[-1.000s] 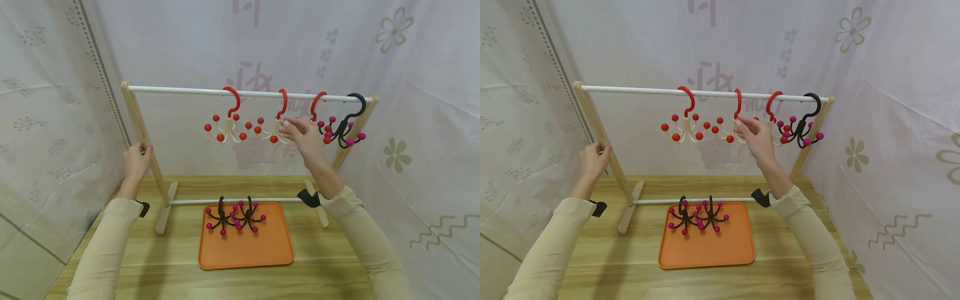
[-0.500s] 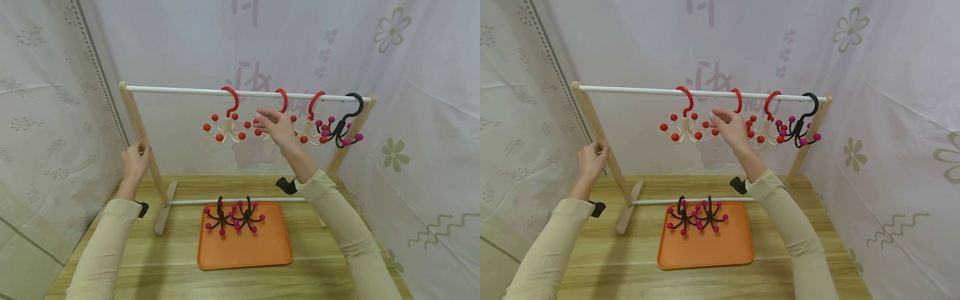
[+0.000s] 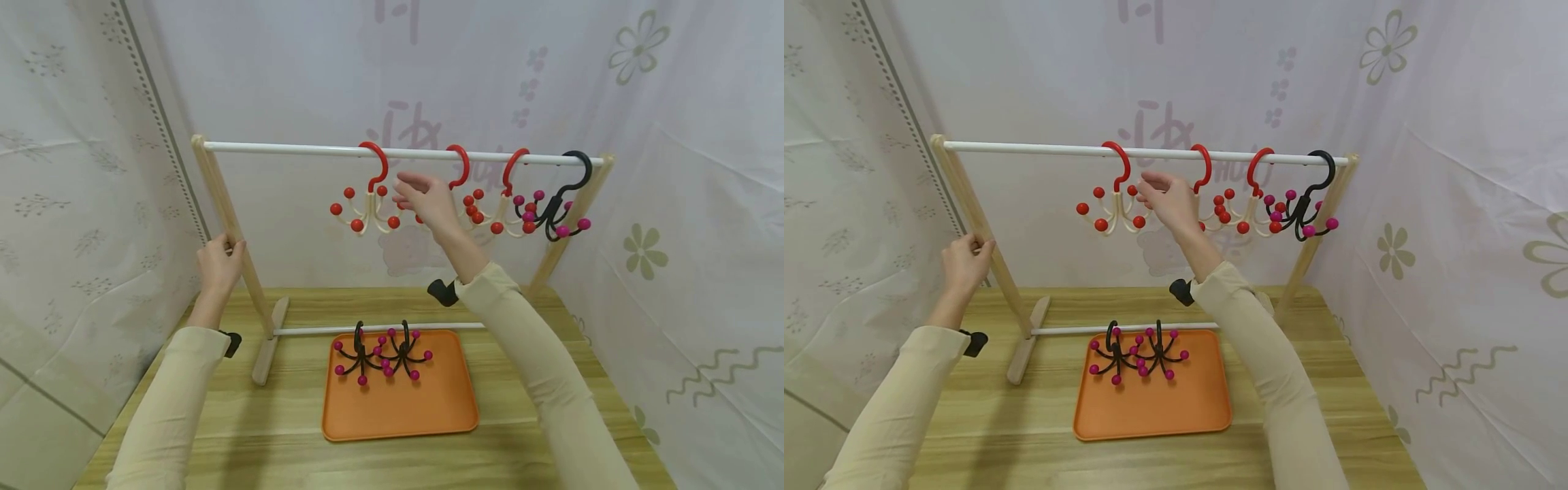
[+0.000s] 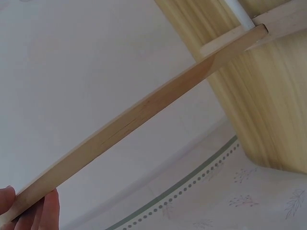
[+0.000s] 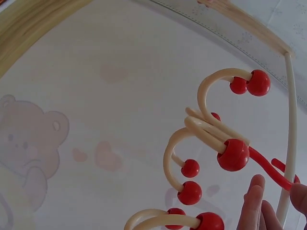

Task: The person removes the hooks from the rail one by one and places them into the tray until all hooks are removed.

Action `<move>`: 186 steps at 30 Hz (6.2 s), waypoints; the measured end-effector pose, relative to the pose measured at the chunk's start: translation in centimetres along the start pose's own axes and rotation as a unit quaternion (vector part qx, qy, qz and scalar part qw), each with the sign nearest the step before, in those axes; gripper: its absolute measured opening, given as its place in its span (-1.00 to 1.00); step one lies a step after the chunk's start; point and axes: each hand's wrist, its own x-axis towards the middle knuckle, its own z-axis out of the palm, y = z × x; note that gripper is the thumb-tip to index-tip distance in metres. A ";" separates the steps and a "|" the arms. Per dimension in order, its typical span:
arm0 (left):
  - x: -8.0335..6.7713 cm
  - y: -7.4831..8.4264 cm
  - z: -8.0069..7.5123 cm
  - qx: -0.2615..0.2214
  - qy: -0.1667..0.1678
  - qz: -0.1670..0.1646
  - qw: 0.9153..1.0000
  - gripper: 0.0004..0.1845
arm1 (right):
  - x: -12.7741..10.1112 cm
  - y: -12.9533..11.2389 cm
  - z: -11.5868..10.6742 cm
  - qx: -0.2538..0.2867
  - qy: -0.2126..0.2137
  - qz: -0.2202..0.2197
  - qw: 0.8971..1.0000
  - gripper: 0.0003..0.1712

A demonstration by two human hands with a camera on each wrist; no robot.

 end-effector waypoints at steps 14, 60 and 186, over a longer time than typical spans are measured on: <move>0.1 0.0 0.0 0.001 -0.002 0.000 1.000 -0.74 | 1.5 -1.3 2.0 0.042 0.008 -0.002 0.999 -0.60; -0.1 0.2 0.0 0.012 -0.004 -0.002 1.000 -0.72 | -3.3 -0.8 -3.1 0.103 -0.082 -0.101 0.986 -0.72; -0.3 0.3 0.0 0.016 0.000 0.000 1.000 -0.73 | -5.7 2.2 -7.7 -0.049 0.157 -0.139 0.977 -0.62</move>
